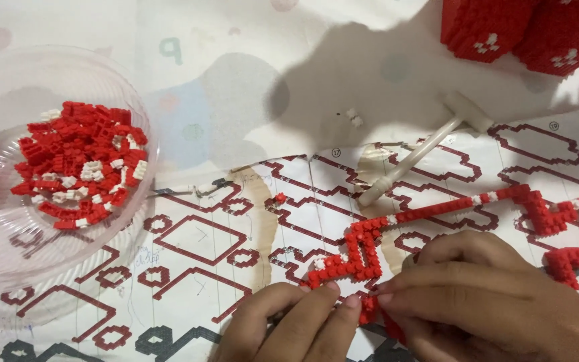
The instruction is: Assembling the torso of a toy figure using small interlocking plastic blocks following a printed guide.
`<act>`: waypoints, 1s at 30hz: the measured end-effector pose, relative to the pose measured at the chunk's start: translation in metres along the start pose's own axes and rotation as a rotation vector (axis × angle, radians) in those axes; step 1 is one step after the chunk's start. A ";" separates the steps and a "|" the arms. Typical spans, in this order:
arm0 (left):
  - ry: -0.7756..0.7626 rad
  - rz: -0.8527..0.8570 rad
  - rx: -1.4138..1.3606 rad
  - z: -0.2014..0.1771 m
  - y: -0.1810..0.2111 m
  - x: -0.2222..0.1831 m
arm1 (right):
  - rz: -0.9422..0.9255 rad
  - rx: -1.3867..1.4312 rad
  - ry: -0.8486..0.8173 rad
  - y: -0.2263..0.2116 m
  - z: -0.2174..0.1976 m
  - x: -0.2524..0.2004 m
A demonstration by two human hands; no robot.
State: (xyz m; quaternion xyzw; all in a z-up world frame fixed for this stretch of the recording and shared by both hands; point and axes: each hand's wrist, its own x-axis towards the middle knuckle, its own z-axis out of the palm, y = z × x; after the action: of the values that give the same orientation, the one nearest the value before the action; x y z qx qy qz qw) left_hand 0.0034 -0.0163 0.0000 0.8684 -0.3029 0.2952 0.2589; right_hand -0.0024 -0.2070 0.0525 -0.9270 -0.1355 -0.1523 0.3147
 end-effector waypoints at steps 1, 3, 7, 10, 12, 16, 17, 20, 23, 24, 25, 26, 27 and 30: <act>-0.001 0.001 -0.001 0.000 0.001 0.000 | 0.002 0.000 0.000 0.002 0.000 -0.001; 0.005 -0.032 -0.001 0.001 0.003 0.001 | -0.002 0.005 0.006 0.005 0.000 -0.004; -0.003 -0.026 -0.012 -0.001 0.004 0.002 | -0.060 0.005 -0.031 0.012 -0.001 -0.003; -0.025 -0.054 -0.015 0.000 0.005 0.001 | -0.079 -0.009 -0.023 0.010 0.000 -0.003; -0.006 -0.035 -0.004 0.001 0.005 0.002 | -0.054 -0.026 0.018 0.005 0.001 -0.001; -0.007 -0.040 -0.006 0.001 0.006 0.002 | -0.045 -0.002 -0.010 0.011 -0.001 -0.005; 0.000 -0.053 -0.002 0.001 0.006 0.002 | -0.054 -0.004 -0.026 0.014 -0.001 -0.006; 0.005 -0.052 0.008 0.002 0.005 0.001 | -0.058 -0.015 -0.041 0.015 -0.001 -0.008; -0.007 -0.042 0.009 0.002 0.005 0.001 | -0.051 -0.027 -0.044 0.015 -0.001 -0.009; -0.017 -0.046 0.001 0.001 0.005 0.000 | -0.047 -0.030 -0.048 0.015 -0.001 -0.009; -0.017 -0.046 0.001 0.001 0.005 0.001 | -0.046 -0.030 -0.048 0.014 -0.001 -0.009; -0.020 -0.046 -0.006 0.001 0.005 0.001 | -0.049 -0.021 -0.048 0.014 -0.001 -0.008; -0.023 -0.045 -0.014 0.000 0.005 0.001 | -0.052 -0.012 -0.047 0.013 -0.001 -0.007; -0.033 -0.052 0.020 -0.001 0.006 0.001 | -0.089 -0.007 -0.059 0.012 -0.003 -0.004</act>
State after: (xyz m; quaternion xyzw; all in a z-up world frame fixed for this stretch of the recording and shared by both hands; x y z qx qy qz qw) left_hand -0.0003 -0.0206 0.0027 0.8833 -0.2812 0.2772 0.2527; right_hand -0.0024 -0.2184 0.0470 -0.9253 -0.1851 -0.1393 0.3003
